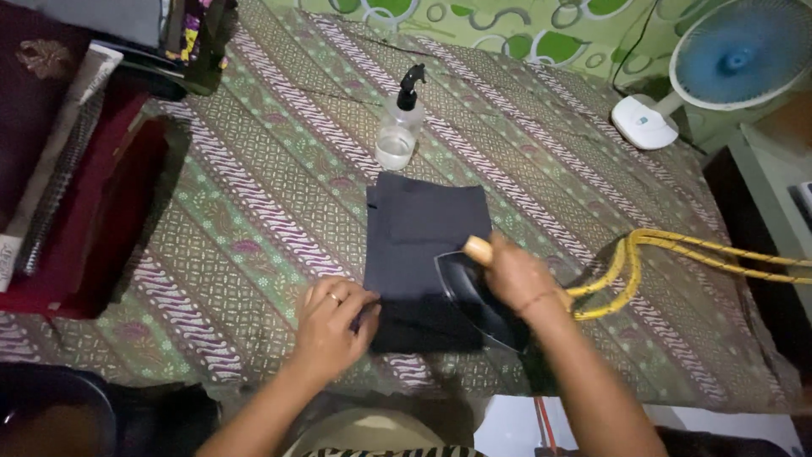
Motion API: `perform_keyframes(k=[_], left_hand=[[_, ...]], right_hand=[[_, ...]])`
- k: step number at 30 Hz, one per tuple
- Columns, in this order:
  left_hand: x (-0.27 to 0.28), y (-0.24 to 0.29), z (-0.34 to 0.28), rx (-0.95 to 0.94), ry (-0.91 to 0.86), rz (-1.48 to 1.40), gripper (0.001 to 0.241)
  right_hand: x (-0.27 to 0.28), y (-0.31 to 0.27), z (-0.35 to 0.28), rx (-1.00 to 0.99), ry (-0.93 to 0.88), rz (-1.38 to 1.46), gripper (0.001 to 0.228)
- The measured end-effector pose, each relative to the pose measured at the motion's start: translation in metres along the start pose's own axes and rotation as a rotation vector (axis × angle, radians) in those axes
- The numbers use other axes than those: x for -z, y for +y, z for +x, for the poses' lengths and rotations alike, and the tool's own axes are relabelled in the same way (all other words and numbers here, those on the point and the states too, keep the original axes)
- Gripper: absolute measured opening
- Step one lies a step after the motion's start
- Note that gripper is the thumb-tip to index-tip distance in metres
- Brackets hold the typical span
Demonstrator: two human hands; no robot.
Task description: The person irons a dark piece of fabric on a patterned surface. They repeatedly spray the fabric with water from a spray bottle and use a hot iron to smooth it out. The person folds the fabric multiple times during the process.
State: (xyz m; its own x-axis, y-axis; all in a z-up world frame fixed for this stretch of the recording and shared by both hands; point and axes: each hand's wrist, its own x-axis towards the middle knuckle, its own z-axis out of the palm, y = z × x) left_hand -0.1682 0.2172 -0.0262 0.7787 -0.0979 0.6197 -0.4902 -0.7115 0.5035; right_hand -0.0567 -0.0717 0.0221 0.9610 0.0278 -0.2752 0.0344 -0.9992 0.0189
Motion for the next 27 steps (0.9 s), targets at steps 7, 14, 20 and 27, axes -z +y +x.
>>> perform_keyframes(k=[7,14,20,27], left_hand=[[-0.035,-0.014,-0.015,0.053,-0.264,-0.046,0.023],[-0.024,-0.002,0.0,0.042,-0.507,0.029,0.02],[-0.038,-0.001,0.008,-0.15,-0.682,0.305,0.012],[-0.029,-0.003,0.005,-0.311,-0.254,-0.012,0.015]], right_hand=[[-0.022,0.097,0.014,-0.121,-0.007,-0.032,0.062],[0.053,0.072,0.046,-0.198,0.111,0.1,0.061],[0.098,-0.047,0.072,0.034,-0.145,0.121,0.054],[0.028,-0.05,0.149,0.509,0.16,-0.127,0.036]])
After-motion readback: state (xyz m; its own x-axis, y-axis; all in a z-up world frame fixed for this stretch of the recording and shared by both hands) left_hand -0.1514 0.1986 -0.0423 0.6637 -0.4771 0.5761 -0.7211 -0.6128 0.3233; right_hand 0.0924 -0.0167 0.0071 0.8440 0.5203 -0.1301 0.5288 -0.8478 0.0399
